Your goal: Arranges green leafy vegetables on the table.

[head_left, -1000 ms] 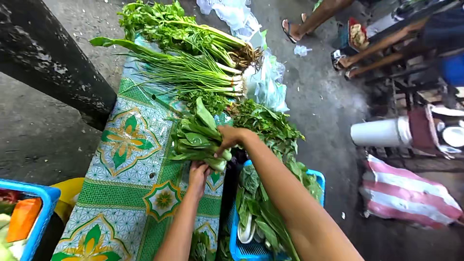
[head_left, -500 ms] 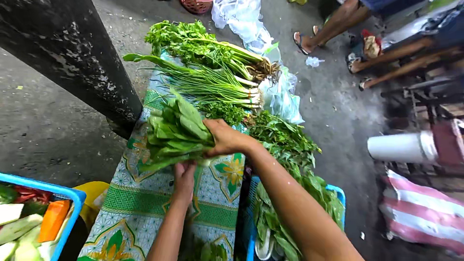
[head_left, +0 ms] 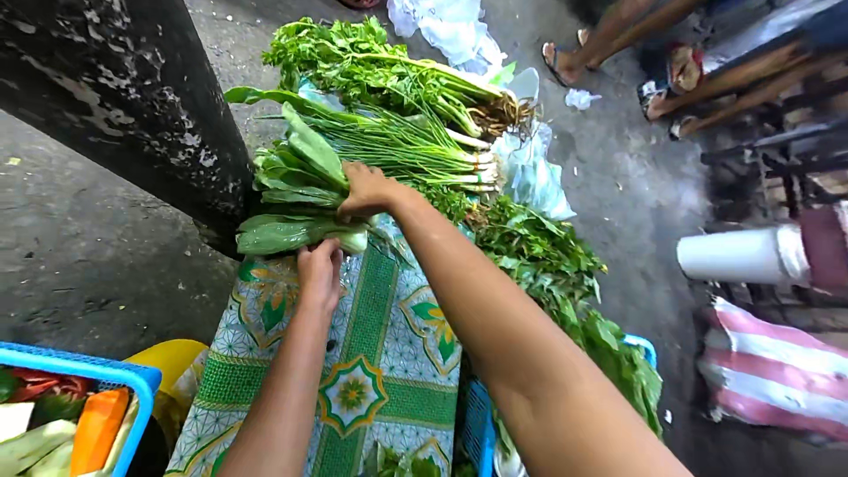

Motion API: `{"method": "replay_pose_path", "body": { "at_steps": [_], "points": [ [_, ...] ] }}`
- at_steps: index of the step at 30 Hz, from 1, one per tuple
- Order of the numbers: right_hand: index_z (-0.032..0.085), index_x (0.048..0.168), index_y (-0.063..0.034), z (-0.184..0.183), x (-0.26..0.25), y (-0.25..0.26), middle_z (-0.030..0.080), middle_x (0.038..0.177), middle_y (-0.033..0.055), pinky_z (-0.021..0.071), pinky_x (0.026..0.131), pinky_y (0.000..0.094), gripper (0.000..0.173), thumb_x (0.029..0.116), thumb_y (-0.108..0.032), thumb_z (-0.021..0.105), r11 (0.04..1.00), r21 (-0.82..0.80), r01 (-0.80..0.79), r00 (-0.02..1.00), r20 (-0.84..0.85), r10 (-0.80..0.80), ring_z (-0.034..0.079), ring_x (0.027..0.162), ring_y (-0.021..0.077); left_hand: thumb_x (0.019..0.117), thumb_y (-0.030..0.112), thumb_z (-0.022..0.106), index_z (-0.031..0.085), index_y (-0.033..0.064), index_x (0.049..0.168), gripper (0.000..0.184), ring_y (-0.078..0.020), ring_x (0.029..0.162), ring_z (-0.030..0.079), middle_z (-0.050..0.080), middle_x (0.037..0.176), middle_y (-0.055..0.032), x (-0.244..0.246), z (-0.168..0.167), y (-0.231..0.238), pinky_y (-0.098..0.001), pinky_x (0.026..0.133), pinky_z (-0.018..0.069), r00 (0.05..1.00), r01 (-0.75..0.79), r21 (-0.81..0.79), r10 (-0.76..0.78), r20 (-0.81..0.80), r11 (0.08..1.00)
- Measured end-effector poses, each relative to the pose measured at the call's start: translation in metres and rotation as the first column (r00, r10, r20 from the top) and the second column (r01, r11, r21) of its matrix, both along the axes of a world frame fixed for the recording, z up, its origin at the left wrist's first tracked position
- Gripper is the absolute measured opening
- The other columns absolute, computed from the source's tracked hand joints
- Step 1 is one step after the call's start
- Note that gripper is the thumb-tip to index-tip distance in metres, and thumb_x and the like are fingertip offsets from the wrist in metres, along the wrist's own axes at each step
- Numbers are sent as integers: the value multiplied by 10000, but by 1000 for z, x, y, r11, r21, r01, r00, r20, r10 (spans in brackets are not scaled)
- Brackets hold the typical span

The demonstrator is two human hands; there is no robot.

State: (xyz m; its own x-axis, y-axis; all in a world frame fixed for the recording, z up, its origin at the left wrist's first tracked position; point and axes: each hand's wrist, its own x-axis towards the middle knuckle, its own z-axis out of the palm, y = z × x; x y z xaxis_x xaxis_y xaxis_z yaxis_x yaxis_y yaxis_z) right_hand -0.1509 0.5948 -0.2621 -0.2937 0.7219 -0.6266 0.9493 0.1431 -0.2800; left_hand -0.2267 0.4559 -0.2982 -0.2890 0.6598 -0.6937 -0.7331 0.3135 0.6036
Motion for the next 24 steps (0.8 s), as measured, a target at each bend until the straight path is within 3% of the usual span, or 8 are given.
{"method": "replay_pose_path", "body": {
  "at_steps": [2, 5, 7, 9, 12, 15, 18, 24],
  "points": [
    [114, 1657, -90, 8, 9, 3, 266, 1650, 252, 290, 1075, 776, 1220, 762, -394, 885, 1000, -5, 29, 998, -52, -29, 314, 1466, 512, 1011, -6, 527, 469, -17, 1334, 329, -186, 963, 606, 576, 1157, -150, 7, 7, 0, -310, 849, 533, 997, -80, -31, 81, 20, 996],
    [41, 1650, -50, 12, 16, -4, 312, 1620, 273, 362, 1089, 712, 1284, 766, -450, 882, 997, 19, 79, 984, -164, -75, 381, 1440, 485, 1035, 53, 540, 371, 14, 1483, 480, -243, 1197, 559, 511, 1389, -189, 14, 14, -8, -373, 1012, 479, 995, -81, -92, 85, 44, 992],
    [81, 1651, -48, 7, 16, -21, 306, 1637, 243, 313, 1095, 750, 1180, 832, -489, 809, 990, 87, 112, 976, -198, -93, 338, 1472, 474, 1042, 48, 524, 322, 11, 1533, 532, -270, 1317, 504, 444, 1498, -201, 18, 11, -14, -398, 1081, 442, 997, -37, -110, 44, 60, 993],
    [151, 1650, -67, 4, 11, -38, 275, 1670, 201, 235, 1142, 753, 1027, 920, -526, 707, 976, 185, 113, 982, -172, -81, 265, 1523, 454, 1048, 46, 504, 319, 8, 1538, 525, -248, 1272, 531, 447, 1487, -203, 21, 2, -19, -350, 1024, 472, 998, 39, -117, -34, 44, 992],
    [234, 1642, -98, -3, 18, -44, 347, 1652, 145, 317, 1109, 691, 936, 948, -566, 653, 960, 264, 97, 980, -196, -45, 347, 1490, 404, 1051, 40, 505, 360, -1, 1516, 489, -234, 1279, 546, 456, 1503, -197, 26, -11, -25, -335, 1014, 489, 996, 84, -61, -84, 7, 995],
    [313, 1606, -38, -10, 45, -27, 391, 1612, 199, 302, 1168, 638, 839, 951, -360, 725, 989, 102, 108, 903, -426, -55, 366, 1483, 386, 1076, 64, 463, 286, 31, 1536, 494, -206, 1214, 566, 457, 1453, -173, 25, -12, -21, -326, 1005, 496, 997, 73, 6, -73, -3, 997],
    [405, 1553, -8, -9, 67, -13, 482, 1541, 218, 350, 1195, 504, 532, 1069, -184, 536, 975, -66, 214, 824, -524, -216, 472, 1430, 312, 1089, 80, 442, 246, 48, 1572, 522, -233, 1331, 515, 405, 1539, -180, 26, -14, -17, -355, 1078, 463, 992, 128, 51, -127, -12, 990],
    [520, 1520, -142, -31, 57, -3, 578, 1488, 113, 275, 1187, 606, 499, 1057, -326, 558, 990, 98, 100, 871, -489, -40, 494, 1397, 348, 1090, 88, 454, 282, 28, 1552, 496, -254, 1334, 527, 417, 1532, -195, 18, -11, -13, -363, 1084, 470, 980, 191, 9, -191, -50, 981]
  ]
}}
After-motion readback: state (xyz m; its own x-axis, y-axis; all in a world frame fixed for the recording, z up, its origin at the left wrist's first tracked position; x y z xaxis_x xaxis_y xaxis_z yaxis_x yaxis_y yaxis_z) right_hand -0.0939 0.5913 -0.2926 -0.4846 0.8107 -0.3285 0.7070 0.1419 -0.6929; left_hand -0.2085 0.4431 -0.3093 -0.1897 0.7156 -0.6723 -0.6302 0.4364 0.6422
